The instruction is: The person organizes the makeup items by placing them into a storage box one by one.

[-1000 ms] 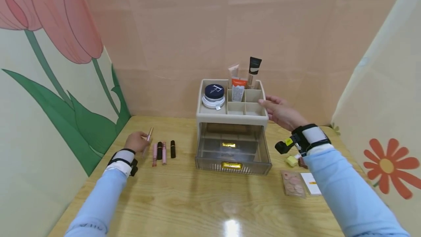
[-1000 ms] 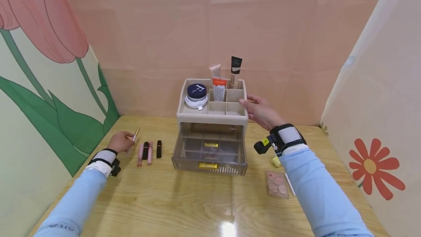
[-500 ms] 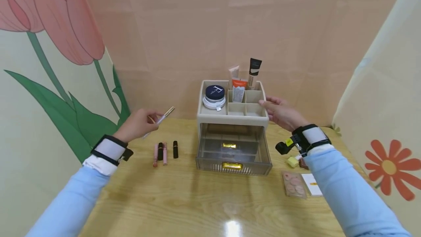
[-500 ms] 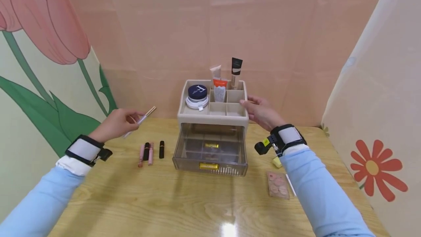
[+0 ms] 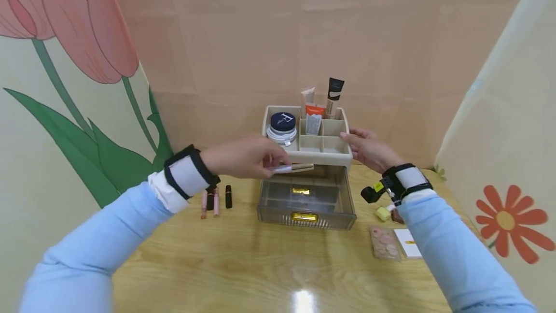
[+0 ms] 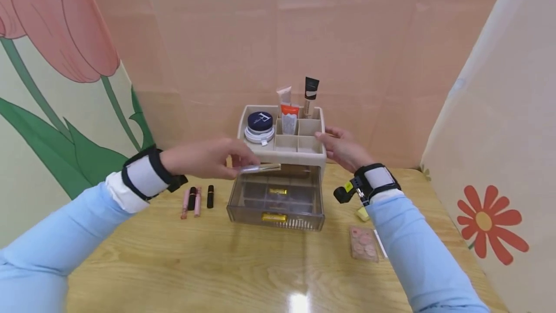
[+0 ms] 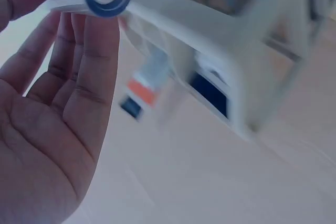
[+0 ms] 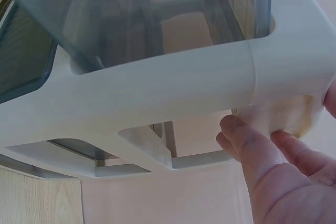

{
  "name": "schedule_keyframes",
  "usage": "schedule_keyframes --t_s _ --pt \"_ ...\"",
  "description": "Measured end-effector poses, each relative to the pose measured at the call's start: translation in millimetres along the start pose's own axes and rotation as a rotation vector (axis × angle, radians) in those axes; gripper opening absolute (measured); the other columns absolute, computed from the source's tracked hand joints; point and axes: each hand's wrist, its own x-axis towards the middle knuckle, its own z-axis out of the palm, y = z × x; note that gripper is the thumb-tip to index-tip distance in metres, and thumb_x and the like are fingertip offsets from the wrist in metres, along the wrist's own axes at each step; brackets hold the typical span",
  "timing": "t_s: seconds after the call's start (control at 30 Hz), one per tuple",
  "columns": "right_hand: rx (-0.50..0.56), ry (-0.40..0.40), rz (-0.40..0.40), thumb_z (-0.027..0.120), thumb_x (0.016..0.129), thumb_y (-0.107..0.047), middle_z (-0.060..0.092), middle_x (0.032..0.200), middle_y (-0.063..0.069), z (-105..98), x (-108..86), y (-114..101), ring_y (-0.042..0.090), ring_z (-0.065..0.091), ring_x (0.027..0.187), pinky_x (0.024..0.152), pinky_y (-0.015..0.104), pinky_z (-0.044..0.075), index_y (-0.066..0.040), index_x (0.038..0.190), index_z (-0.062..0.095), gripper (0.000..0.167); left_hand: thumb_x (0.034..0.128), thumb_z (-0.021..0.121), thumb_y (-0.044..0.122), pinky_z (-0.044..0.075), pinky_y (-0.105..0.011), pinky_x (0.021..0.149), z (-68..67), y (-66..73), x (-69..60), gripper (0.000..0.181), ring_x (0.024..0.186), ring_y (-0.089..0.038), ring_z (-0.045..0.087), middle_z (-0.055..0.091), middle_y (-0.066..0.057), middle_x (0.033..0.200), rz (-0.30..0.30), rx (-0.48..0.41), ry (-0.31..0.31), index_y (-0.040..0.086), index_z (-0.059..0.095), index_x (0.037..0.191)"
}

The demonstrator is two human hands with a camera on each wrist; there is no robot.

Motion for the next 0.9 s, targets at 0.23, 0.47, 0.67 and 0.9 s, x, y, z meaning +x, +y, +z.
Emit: schedule_keyframes --t_s 0.23,0.47,0.67,0.9 --pt "-0.015 -0.010 -0.008 0.054 0.099 -0.036 0.036 0.145 0.020 2 3.4 4 0.022 0.053 0.116 0.093 0.034 0.050 -0.004 0.153 0.021 0.071 0.0838 0.066 0.001 0.046 -0.022 0.066 14.5 12.1 44.4 0.031 0.072 -0.008 0.054 0.062 0.004 0.083 0.017 0.062 -0.165 0.013 0.069 0.112" --pt "-0.008 -0.010 -0.015 0.054 0.099 -0.036 0.035 0.146 0.022 2 5.1 7 0.018 0.057 0.111 0.091 0.033 0.051 -0.003 0.154 0.020 0.072 0.0839 0.065 -0.002 0.049 -0.021 0.073 31.1 15.1 68.6 0.034 0.085 -0.009 0.058 0.063 0.005 0.093 -0.032 0.049 -0.274 0.013 0.069 0.114" --pt "-0.010 -0.010 -0.027 0.053 0.100 -0.034 0.035 0.144 0.022 3 4.0 7 0.016 0.058 0.107 0.090 0.031 0.052 0.000 0.153 0.019 0.071 0.0792 0.064 -0.007 0.049 -0.021 0.067 47.1 15.5 83.5 0.041 0.081 -0.010 0.059 0.064 0.004 0.090 -0.041 0.085 -0.370 0.013 0.069 0.114" --pt "-0.011 -0.002 -0.010 0.054 0.099 -0.035 0.034 0.146 0.023 5 4.1 5 0.017 0.057 0.109 0.091 0.033 0.051 -0.001 0.153 0.018 0.073 0.0787 0.062 -0.008 0.050 -0.021 0.067 58.2 17.0 93.9 0.041 0.081 -0.010 0.059 0.065 0.002 0.093 -0.026 0.119 -0.480 0.011 0.068 0.115"
